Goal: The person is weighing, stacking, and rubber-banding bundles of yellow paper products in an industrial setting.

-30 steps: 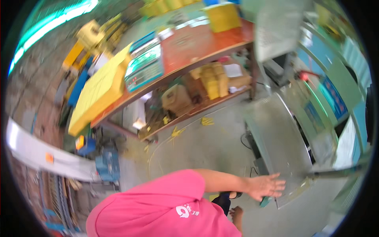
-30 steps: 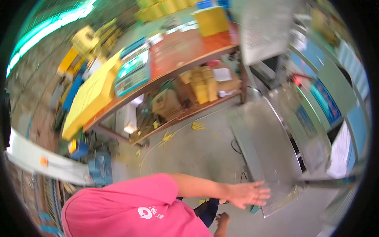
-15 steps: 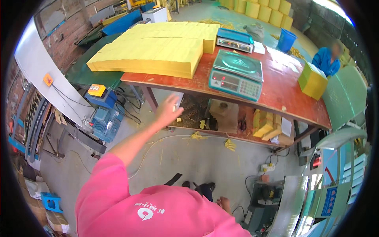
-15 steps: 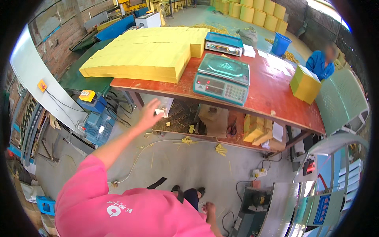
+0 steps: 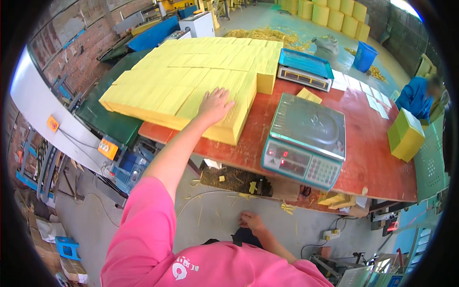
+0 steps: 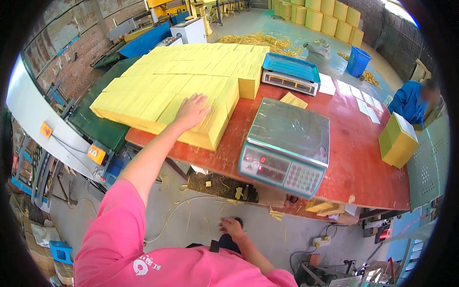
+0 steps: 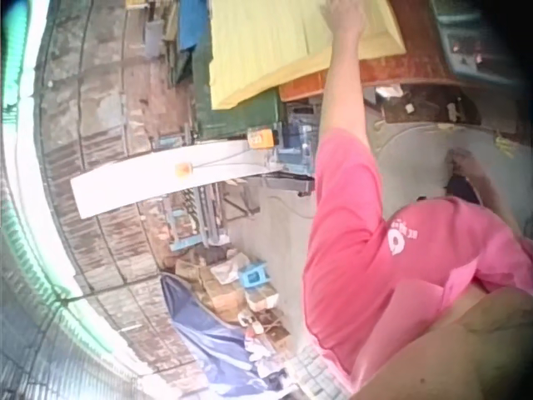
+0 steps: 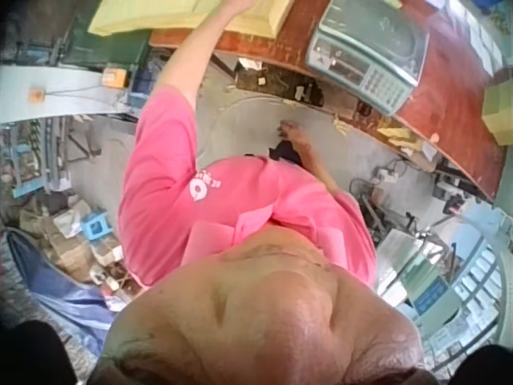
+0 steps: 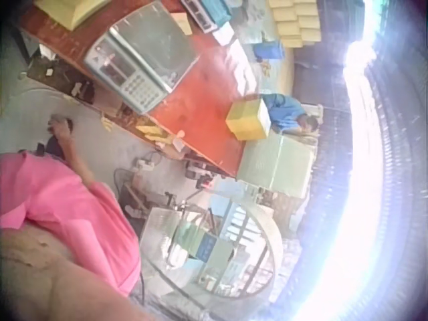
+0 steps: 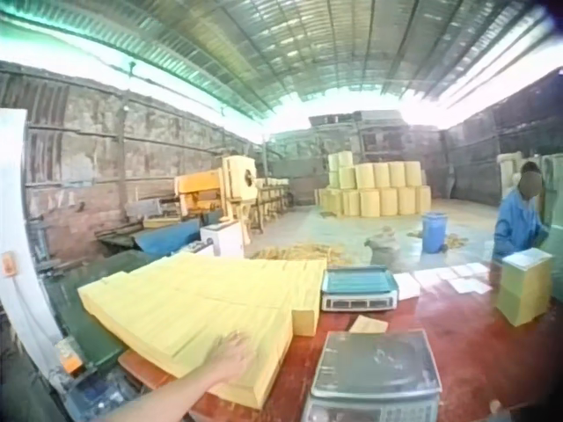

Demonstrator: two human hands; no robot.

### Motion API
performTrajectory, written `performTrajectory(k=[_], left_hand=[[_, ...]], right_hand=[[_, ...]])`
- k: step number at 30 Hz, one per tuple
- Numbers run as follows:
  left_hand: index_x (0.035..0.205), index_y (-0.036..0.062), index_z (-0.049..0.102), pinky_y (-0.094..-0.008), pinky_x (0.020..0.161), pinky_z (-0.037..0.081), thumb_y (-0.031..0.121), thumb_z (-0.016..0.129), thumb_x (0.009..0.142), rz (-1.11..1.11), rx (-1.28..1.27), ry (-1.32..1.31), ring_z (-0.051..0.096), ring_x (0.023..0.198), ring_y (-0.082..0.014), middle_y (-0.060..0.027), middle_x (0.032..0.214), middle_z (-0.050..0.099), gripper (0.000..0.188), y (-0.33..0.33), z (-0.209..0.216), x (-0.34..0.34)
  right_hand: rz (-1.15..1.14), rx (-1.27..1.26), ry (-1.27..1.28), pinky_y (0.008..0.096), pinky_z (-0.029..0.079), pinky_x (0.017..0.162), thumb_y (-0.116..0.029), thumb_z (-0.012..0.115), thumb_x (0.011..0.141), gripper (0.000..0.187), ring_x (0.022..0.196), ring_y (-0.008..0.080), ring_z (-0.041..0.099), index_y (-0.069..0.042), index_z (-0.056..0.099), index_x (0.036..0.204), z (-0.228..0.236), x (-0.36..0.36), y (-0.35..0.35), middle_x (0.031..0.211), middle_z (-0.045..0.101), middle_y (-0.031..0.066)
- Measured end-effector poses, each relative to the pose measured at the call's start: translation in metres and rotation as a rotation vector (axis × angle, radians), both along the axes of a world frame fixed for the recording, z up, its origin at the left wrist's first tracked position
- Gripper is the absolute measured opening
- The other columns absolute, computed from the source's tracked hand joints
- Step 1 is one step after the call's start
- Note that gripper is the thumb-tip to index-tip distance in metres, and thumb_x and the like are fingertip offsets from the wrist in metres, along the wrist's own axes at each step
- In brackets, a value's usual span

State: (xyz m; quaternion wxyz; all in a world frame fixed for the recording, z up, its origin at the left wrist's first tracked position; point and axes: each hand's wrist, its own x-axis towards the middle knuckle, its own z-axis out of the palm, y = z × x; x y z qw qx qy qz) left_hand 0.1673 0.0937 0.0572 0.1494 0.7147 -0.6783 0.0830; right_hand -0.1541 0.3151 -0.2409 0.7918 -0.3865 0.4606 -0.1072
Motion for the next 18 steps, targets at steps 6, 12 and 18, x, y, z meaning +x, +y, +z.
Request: performTrajectory(k=[6, 12, 18], left_hand=[[0.144, 0.0003, 0.035, -0.0463, 0.118, 0.019, 0.041, 0.04, 0.099, -0.088, 0.117, -0.053, 0.029, 0.143, -0.0303, -0.0178, 0.152, 0.034, 0.061, -0.002, -0.032, -0.02], [0.138, -0.005, 0.043, -0.0461, 0.116, 0.023, 0.039, 0.048, 0.095, -0.11, 0.048, -0.048, 0.032, 0.14, -0.0321, -0.0203, 0.148, 0.039, 0.062, 0.029, -0.036, -0.011], [0.133, -0.0059, 0.048, -0.0509, 0.113, 0.027, 0.039, 0.056, 0.09, -0.321, -0.043, 0.042, 0.038, 0.136, -0.0365, -0.0239, 0.142, 0.044, 0.063, 0.11, -0.031, -0.063]], right_hand=[[0.188, 0.028, -0.149, 0.0311, 0.053, 0.076, -0.023, 0.053, 0.096, 0.037, 0.086, 0.0181, 0.065, -0.003, 0.055, 0.128, 0.04, 0.031, -0.062, 0.107, 0.066, 0.0099], [-0.034, 0.135, -0.517, 0.0404, 0.045, 0.096, -0.013, 0.056, 0.09, 0.049, 0.111, 0.0267, 0.059, -0.003, 0.045, 0.136, 0.098, 0.11, -0.106, 0.126, 0.059, 0.016], [-0.255, 0.245, -0.886, 0.0501, 0.034, 0.107, -0.004, 0.059, 0.076, 0.066, 0.13, 0.0339, 0.045, -0.007, 0.042, 0.14, 0.101, 0.106, -0.09, 0.14, 0.049, 0.0121]])
